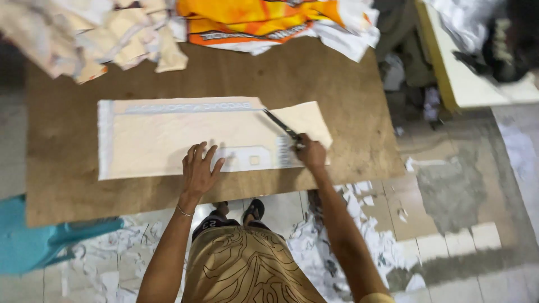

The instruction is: Cutting out printed garment patterns from fabric sheets using scissors on a workbench

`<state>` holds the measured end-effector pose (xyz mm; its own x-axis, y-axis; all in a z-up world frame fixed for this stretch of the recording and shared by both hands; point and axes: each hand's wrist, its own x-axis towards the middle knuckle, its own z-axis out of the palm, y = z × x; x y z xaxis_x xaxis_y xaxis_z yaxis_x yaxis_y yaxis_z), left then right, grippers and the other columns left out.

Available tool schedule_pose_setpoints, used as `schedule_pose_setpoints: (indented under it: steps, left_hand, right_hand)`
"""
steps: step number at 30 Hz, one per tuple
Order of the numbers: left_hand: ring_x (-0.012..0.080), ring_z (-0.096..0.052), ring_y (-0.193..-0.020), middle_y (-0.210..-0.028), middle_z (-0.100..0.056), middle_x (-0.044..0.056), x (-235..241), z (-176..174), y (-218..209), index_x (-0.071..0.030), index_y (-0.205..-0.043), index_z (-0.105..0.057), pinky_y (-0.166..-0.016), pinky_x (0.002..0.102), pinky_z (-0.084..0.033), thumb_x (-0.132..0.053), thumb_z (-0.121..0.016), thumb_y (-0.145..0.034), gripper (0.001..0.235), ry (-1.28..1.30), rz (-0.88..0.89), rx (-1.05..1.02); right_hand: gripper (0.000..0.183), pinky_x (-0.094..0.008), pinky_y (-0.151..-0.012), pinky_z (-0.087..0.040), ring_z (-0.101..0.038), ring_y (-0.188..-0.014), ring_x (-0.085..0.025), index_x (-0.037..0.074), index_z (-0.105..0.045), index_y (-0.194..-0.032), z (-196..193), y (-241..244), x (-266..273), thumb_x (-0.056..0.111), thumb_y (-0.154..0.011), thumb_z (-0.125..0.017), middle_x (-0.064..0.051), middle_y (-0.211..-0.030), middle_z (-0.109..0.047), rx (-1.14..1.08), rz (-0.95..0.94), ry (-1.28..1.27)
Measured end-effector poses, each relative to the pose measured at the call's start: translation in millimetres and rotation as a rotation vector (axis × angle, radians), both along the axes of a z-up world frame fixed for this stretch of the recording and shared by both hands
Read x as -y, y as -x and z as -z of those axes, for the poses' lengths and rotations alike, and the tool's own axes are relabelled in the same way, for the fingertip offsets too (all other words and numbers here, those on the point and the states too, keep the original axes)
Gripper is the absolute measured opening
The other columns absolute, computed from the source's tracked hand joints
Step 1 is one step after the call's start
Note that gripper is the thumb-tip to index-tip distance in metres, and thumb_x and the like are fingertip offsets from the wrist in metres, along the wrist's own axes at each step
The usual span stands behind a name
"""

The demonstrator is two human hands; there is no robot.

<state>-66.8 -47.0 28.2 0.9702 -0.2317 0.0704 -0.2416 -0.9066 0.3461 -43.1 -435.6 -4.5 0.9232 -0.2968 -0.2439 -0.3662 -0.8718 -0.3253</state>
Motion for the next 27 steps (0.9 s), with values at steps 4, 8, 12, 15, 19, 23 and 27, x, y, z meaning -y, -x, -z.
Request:
schedule_pose_setpoints:
  steps: [4,8,12,15,19,23,27]
  left_hand:
    - [0.0327,-0.041,-0.142,-0.147,-0.049,0.010,-55.3,-6.5,28.4,-0.019,-0.144,-0.059,-0.107,0.058,-0.044,-0.057,-0.042,-0.107,0.056,-0.055,-0.184,-0.038]
    - [0.0324,-0.045,-0.138,-0.141,-0.050,0.008,-89.9,15.1,63.8,-0.018,-0.139,-0.063,-0.107,0.058,-0.046,-0.054,-0.046,-0.107,0.050,-0.089,-0.281,0.026]
    - [0.0344,-0.044,-0.139,-0.141,-0.051,0.006,-100.7,44.9,88.0,-0.020,-0.139,-0.062,-0.108,0.062,-0.045,-0.050,-0.046,-0.107,0.047,-0.044,-0.309,0.005]
    - [0.0324,-0.044,-0.141,-0.140,-0.054,0.004,-110.1,48.3,102.8,-0.023,-0.145,-0.056,-0.108,0.061,-0.044,-0.045,-0.049,-0.105,0.046,-0.039,-0.297,0.067]
    - [0.0286,-0.046,-0.140,-0.138,-0.061,0.000,-145.7,46.4,113.4,-0.023,-0.137,-0.063,-0.106,0.055,-0.044,-0.045,-0.051,-0.104,0.041,-0.027,-0.268,0.174]
    - [0.0346,-0.047,-0.139,-0.140,-0.060,0.004,-190.8,49.7,118.2,-0.023,-0.124,-0.072,-0.103,0.061,-0.045,-0.043,-0.053,-0.106,0.033,0.045,-0.253,0.171]
    - [0.0313,-0.054,-0.132,-0.133,-0.063,0.003,-213.1,65.2,109.8,-0.026,-0.123,-0.073,-0.098,0.055,-0.050,-0.035,-0.058,-0.102,0.026,0.132,-0.207,0.207]
  right_hand:
    - [0.051,-0.053,-0.080,-0.059,-0.077,-0.094,-0.034,0.028,-0.062,-0.142,20.4,-52.1,71.5,0.031,-0.091,-0.070,-0.014,-0.097,-0.078,0.135,-0.013,0.378]
    - [0.041,-0.054,-0.077,-0.058,-0.076,-0.088,-0.040,0.014,-0.067,-0.125,-17.8,-2.4,54.3,0.032,-0.089,-0.076,-0.016,-0.094,-0.079,0.271,-0.002,0.242]
    - [0.028,-0.058,-0.074,-0.054,-0.071,-0.088,-0.050,0.012,-0.075,-0.113,-45.7,88.0,-47.3,0.021,-0.087,-0.070,-0.022,-0.086,-0.076,0.092,-0.011,-0.140]
    - [0.036,-0.051,-0.070,-0.055,-0.071,-0.078,-0.044,0.009,-0.078,-0.106,-39.5,157.8,-131.4,0.025,-0.074,-0.084,-0.021,-0.078,-0.076,-0.025,0.015,-0.452]
    - [0.047,-0.028,-0.048,-0.053,-0.065,-0.054,-0.019,0.005,-0.077,-0.110,-2.4,213.2,-215.5,0.025,-0.072,-0.098,-0.014,-0.065,-0.070,-0.222,0.053,-0.970]
    - [0.066,-0.045,-0.075,-0.058,-0.071,-0.089,-0.030,0.003,-0.067,-0.123,9.5,217.3,-296.5,0.056,-0.087,-0.084,-0.021,-0.097,-0.072,-0.349,-0.062,-1.046]
    - [0.072,-0.045,-0.077,-0.058,-0.069,-0.090,-0.032,0.002,-0.060,-0.127,-13.2,207.7,-360.8,0.065,-0.095,-0.069,-0.020,-0.098,-0.065,-0.459,0.030,-1.193]
